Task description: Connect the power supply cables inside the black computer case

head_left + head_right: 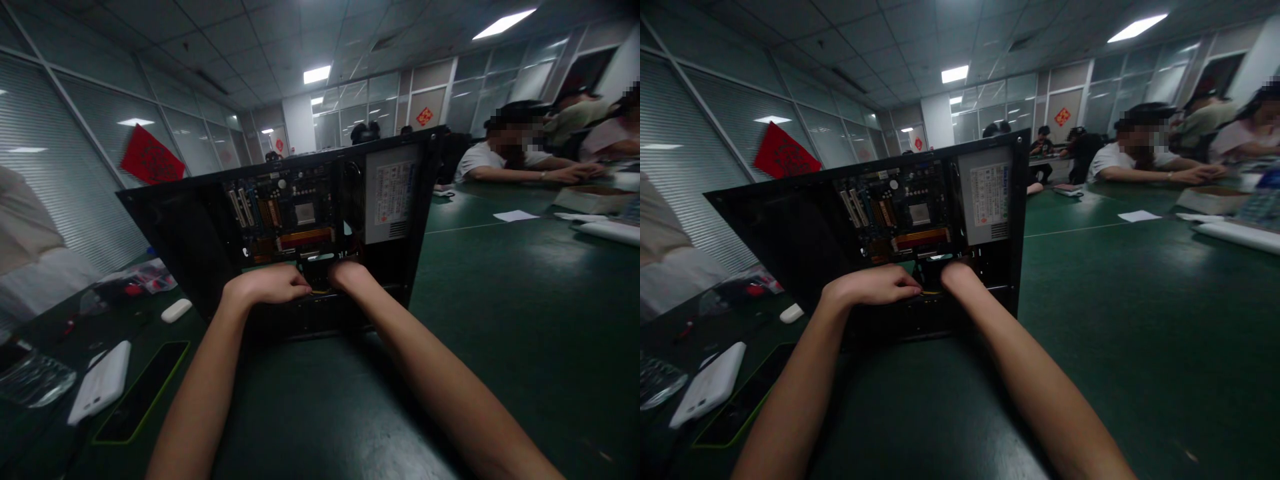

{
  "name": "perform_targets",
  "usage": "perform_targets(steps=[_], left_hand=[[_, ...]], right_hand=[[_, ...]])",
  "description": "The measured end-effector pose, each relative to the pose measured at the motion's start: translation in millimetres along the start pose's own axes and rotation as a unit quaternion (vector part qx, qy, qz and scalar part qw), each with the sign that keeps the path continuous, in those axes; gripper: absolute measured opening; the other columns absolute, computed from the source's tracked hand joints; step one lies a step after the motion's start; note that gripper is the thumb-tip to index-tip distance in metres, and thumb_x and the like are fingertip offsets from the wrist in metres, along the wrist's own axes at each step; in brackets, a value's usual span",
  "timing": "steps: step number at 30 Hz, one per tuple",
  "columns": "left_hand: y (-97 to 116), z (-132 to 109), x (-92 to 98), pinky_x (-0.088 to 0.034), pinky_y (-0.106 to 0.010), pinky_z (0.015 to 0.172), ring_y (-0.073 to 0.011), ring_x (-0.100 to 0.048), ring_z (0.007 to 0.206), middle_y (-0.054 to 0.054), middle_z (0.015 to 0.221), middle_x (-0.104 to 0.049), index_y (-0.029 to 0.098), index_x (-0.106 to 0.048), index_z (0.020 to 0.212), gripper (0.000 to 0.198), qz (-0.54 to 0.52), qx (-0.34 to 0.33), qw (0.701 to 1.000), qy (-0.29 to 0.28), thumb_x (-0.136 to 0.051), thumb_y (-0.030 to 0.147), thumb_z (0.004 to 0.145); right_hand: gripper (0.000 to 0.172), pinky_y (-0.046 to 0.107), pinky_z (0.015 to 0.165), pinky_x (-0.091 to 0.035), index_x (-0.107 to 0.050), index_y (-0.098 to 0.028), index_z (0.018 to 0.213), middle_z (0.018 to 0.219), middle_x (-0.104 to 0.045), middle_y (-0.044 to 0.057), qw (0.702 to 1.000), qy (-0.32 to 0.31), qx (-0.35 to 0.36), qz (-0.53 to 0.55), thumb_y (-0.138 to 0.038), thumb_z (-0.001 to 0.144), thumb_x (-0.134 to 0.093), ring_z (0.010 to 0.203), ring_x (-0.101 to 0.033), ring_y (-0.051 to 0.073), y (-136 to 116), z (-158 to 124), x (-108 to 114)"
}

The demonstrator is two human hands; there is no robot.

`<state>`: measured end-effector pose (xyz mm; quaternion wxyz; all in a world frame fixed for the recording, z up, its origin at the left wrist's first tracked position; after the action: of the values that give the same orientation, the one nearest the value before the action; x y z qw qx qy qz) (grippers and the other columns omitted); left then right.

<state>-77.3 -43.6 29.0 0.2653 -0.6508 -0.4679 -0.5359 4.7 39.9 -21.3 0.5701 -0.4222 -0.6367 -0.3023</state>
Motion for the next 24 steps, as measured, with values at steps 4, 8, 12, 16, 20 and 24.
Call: perform_targets(steps=[4,8,12,16,20,24], left_hand=[[-1.2,0.2,0.4,-0.039,-0.024,0.06,-0.0164,-0.061,0.069,-0.005,0.087,-0.077,0.016,-0.079,0.099,0.04,0.005,0.007,1.0,-0.001,-0.046,0.039,0.097],[-0.1,3.0,-2.0,-0.039,-0.024,0.063,-0.016,-0.062,0.073,-0.004,0.093,-0.077,0.018,-0.078,0.106,0.036,0.001,-0.001,1.0,-0.013,-0.049,0.037,0.095],[2.6,2.7,-3.1,-0.037,-0.025,0.06,-0.0151,-0.059,0.068,-0.004,0.087,-0.076,0.017,-0.077,0.098,0.037,0.007,0.002,1.0,-0.022,-0.046,0.037,0.095],[4.6,-0.5,-2.2,-0.034,-0.026,0.055,-0.0138,-0.051,0.058,-0.003,0.073,-0.071,0.016,-0.074,0.085,0.039,0.014,0.005,1.0,-0.023,-0.045,0.04,0.096],[7.2,-3.7,0.4,-0.033,-0.027,0.053,-0.014,-0.049,0.056,-0.002,0.068,-0.067,0.016,-0.071,0.077,0.04,0.011,0.004,1.0,-0.016,-0.046,0.041,0.095],[11.3,-8.9,4.6,-0.036,-0.026,0.055,-0.0148,-0.052,0.058,-0.002,0.068,-0.067,0.017,-0.072,0.078,0.044,0.015,0.008,1.0,-0.011,-0.044,0.045,0.097]], right_hand=[[0.038,0.039,0.092,-0.054,-0.074,-0.009,0.12,0.125,-0.07,0.023,1.0,-0.023,0.003,0.001,-0.029,0.09,-0.063,0.115,-0.068,0.034,3.7,-8.4,2.2],[0.052,0.033,0.091,-0.052,-0.066,-0.009,0.132,0.131,-0.067,0.022,0.998,0.006,0.047,0.032,-0.045,0.1,-0.047,0.117,-0.067,0.029,1.0,-16.5,12.2],[0.046,0.029,0.076,-0.05,-0.075,-0.01,0.11,0.11,-0.075,0.019,0.985,0.07,0.095,0.129,-0.044,0.102,-0.046,0.095,-0.072,0.027,-10.4,-29.3,33.0],[0.037,0.027,0.077,-0.048,-0.076,-0.014,0.099,0.096,-0.078,0.01,0.93,0.149,0.191,0.277,-0.037,0.102,-0.048,0.088,-0.071,0.021,-25.1,-40.4,58.3],[0.029,0.03,0.09,-0.05,-0.071,-0.013,0.114,0.116,-0.074,0.01,0.835,0.235,0.276,0.414,-0.029,0.099,-0.053,0.102,-0.068,0.019,-24.6,-44.6,79.7],[0.031,0.034,0.09,-0.053,-0.067,-0.013,0.119,0.116,-0.072,0.012,0.784,0.284,0.247,0.494,-0.03,0.096,-0.058,0.098,-0.067,0.019,-12.5,-43.1,89.2]])
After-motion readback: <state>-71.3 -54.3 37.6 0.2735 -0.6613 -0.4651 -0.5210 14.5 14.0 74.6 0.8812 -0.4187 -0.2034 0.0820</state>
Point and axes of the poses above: each hand's wrist, its own z-axis towards the middle knuckle, its own x-axis out of the back of the hand, y = z × x, the point moved 8 cm from there along z, towards the middle knuckle
